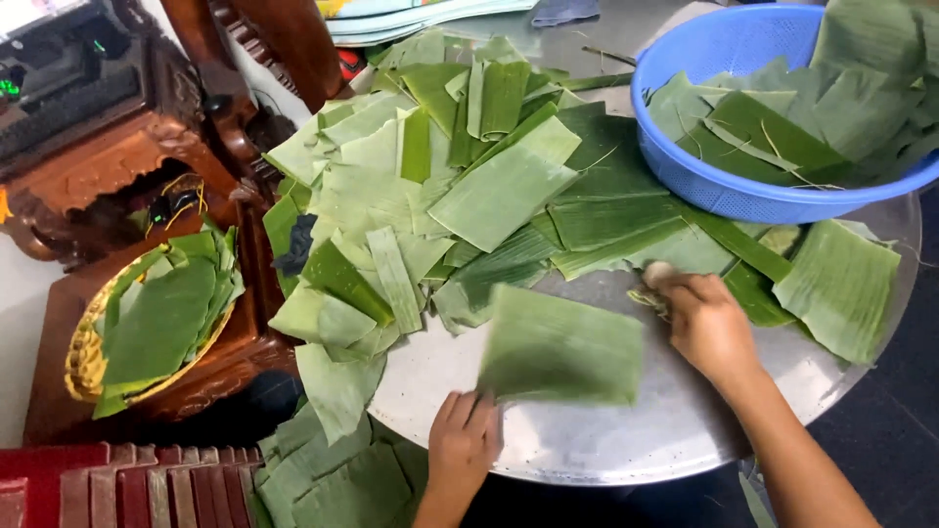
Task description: Cleaning banana leaves by wiping each one with a cloth and stacking them in a basin or on the table.
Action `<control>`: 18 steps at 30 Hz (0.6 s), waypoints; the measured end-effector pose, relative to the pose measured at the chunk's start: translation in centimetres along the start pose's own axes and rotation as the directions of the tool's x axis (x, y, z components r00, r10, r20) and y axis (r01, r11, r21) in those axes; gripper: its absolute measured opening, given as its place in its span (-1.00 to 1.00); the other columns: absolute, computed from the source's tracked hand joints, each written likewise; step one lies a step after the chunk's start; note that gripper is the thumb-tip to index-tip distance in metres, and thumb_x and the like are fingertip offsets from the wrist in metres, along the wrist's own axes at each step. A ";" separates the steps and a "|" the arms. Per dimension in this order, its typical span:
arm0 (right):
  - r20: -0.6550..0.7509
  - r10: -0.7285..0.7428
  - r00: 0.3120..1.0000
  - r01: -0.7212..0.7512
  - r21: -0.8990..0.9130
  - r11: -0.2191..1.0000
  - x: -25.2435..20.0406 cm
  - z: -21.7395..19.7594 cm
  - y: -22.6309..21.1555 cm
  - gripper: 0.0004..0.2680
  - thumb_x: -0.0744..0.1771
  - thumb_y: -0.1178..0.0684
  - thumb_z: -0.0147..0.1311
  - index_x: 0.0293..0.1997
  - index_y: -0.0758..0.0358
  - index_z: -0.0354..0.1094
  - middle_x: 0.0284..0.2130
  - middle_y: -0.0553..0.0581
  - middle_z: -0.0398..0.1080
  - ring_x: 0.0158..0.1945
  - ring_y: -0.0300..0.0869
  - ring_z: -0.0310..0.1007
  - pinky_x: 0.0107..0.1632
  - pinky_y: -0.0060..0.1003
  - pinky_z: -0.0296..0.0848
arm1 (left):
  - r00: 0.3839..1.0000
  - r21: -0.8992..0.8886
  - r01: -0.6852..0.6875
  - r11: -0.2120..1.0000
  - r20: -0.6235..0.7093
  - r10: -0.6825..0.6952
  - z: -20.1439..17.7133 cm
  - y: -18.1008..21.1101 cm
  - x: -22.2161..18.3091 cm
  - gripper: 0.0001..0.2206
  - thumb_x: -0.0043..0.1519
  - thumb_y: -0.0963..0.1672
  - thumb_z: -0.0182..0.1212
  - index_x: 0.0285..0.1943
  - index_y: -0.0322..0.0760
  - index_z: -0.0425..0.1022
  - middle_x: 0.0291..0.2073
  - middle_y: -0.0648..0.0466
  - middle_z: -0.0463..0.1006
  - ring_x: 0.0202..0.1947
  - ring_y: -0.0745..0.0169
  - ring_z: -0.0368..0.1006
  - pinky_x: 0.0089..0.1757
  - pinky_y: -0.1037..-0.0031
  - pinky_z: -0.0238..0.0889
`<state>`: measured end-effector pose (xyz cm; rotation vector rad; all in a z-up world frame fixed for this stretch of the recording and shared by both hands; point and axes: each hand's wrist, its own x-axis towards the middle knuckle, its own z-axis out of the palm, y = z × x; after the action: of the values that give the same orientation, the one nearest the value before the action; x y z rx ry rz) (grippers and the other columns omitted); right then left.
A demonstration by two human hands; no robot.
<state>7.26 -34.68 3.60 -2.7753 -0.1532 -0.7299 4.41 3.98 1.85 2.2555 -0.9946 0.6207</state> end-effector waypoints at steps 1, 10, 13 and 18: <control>-0.070 0.060 0.996 -0.059 0.021 0.998 -0.7 -0.1 0.6 -0.74 0.26 0.31 0.04 0.00 0.24 0.51 -0.08 0.15 0.50 -0.04 0.06 0.41 0.02 -0.08 0.48 | 0.999 0.037 0.035 0.999 -0.031 -0.034 0.6 0.4 -1.7 -0.89 0.25 -0.27 0.12 -0.09 -0.42 0.47 -0.24 -0.12 0.50 -0.31 0.01 0.33 -0.29 0.30 0.29; -0.122 0.098 0.988 -0.104 -0.045 0.993 -4.6 -1.4 1.9 -0.80 0.33 0.25 0.17 0.06 0.43 0.53 -0.07 0.34 0.41 -0.04 0.19 0.42 0.04 0.02 0.49 | 0.999 -0.167 -0.043 0.985 -0.039 0.037 1.3 8.1 -2.7 -0.77 0.37 -0.16 0.17 0.01 -0.55 0.58 -0.05 -0.21 0.59 -0.06 -0.20 0.50 0.08 -0.02 0.41; -0.163 0.155 0.974 -0.151 0.039 0.988 -5.1 -3.9 -3.1 -0.92 0.32 0.39 0.05 -0.20 0.45 0.44 -0.27 0.31 0.40 -0.15 0.08 0.37 -0.13 -0.08 0.43 | 0.997 -0.194 -0.051 0.980 -0.064 0.039 1.5 8.2 -4.0 -0.74 0.38 -0.17 0.11 0.08 -0.57 0.55 0.05 -0.25 0.58 0.08 -0.26 0.50 0.17 -0.02 0.39; 0.495 0.050 0.868 -0.147 0.160 0.976 -13.9 6.2 -12.4 -0.60 0.20 0.13 0.19 0.16 0.14 0.28 0.17 0.23 0.22 0.21 0.08 0.29 0.18 -0.10 0.36 | 0.992 -0.104 -0.096 0.990 -0.095 0.086 2.4 8.3 -4.0 -0.74 0.35 -0.21 -0.04 -0.06 -0.55 0.58 -0.03 -0.26 0.63 -0.07 -0.37 0.55 0.06 -0.12 0.40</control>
<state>-3.98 -21.57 -5.61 -2.6919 -0.1648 0.0308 -4.03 -0.18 0.32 2.0788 -1.0650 0.6849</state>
